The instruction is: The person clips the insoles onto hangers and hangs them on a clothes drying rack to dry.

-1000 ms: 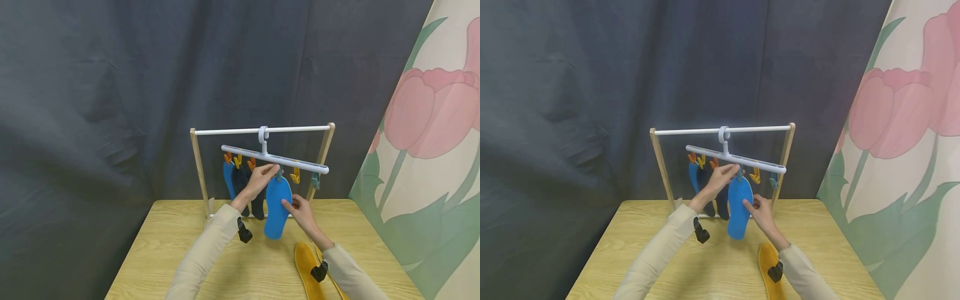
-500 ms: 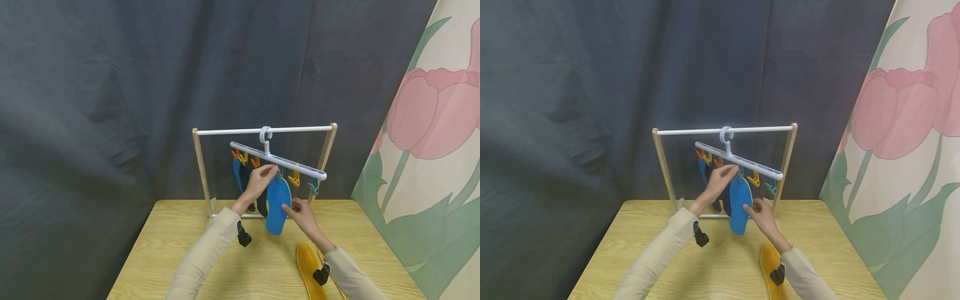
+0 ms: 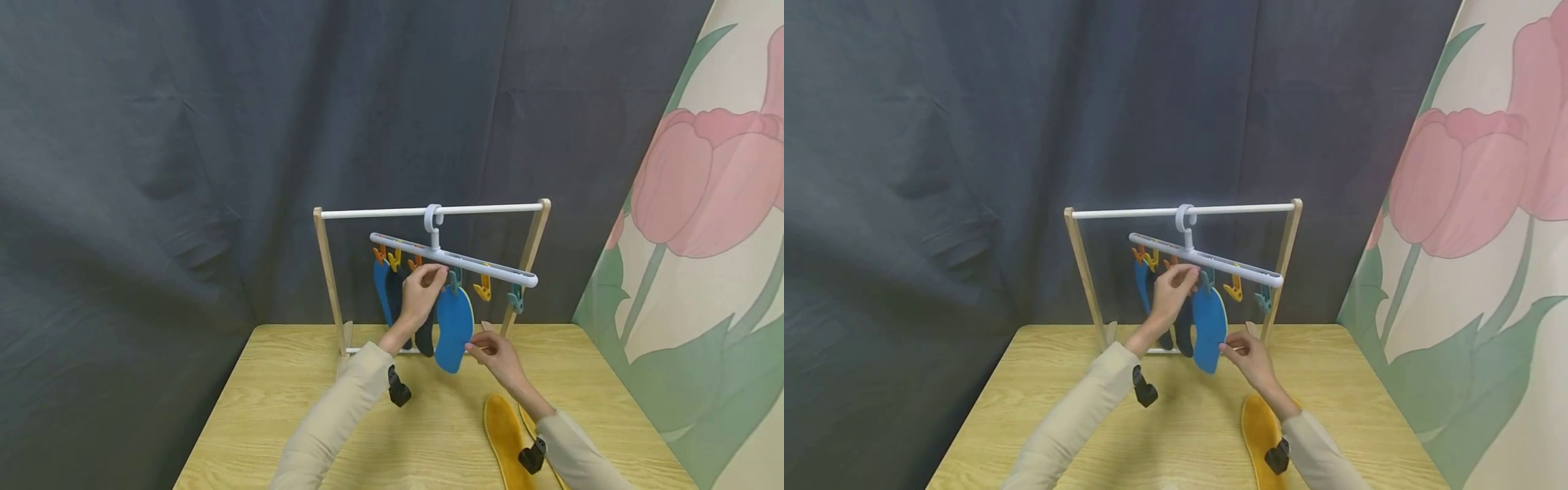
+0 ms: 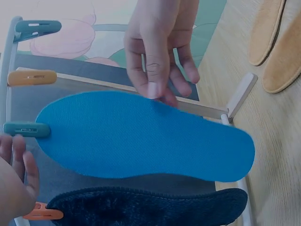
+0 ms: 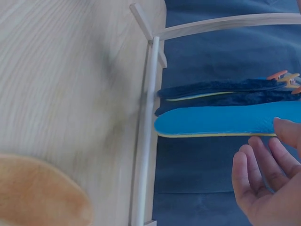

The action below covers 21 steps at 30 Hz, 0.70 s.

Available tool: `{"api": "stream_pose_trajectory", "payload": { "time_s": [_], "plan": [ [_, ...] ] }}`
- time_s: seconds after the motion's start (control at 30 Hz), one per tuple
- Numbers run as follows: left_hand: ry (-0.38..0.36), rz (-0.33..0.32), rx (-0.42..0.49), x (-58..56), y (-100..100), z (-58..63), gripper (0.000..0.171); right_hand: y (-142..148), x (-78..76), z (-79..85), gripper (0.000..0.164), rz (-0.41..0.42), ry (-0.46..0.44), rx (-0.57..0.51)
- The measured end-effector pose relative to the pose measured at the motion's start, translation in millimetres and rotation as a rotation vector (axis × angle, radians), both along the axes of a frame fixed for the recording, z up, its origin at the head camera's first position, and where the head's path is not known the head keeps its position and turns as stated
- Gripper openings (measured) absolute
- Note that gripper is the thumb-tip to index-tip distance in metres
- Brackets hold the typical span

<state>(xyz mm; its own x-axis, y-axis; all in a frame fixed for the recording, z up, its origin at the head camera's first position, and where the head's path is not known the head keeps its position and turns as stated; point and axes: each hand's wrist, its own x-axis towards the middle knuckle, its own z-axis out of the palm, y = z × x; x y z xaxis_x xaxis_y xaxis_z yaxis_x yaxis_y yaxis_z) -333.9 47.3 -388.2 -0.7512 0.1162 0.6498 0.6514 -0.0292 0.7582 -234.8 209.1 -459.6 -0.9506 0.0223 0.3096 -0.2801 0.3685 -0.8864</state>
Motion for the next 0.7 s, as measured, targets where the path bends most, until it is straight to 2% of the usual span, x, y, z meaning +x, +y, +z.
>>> {"api": "stream_pose_trajectory", "payload": {
  "time_s": [0.13,0.2,0.3,0.43,0.57,0.7],
  "plan": [
    [0.004,-0.124,0.014,11.1,0.7,6.8,0.022,12.0,-4.6,-20.3,0.027,-0.008,-0.010,0.019],
    [0.025,-0.160,0.000,18.0,0.7,11.6,0.021,17.6,-6.3,-31.4,0.028,-0.012,-0.007,0.027],
    [0.061,-0.180,-0.030,27.5,2.2,18.2,0.019,23.3,-6.0,-44.4,0.027,-0.022,-0.003,0.027],
    [0.074,-0.196,-0.078,31.1,6.5,20.6,0.018,29.6,-3.0,-59.5,0.025,-0.047,-0.007,0.070],
    [0.039,-0.239,-0.129,32.2,11.5,19.8,0.022,32.3,2.9,-69.4,0.022,-0.076,-0.032,0.115],
    [-0.002,-0.283,-0.191,33.5,17.7,18.0,0.029,34.1,8.0,-76.7,0.020,-0.097,-0.097,0.087]
  ]
}}
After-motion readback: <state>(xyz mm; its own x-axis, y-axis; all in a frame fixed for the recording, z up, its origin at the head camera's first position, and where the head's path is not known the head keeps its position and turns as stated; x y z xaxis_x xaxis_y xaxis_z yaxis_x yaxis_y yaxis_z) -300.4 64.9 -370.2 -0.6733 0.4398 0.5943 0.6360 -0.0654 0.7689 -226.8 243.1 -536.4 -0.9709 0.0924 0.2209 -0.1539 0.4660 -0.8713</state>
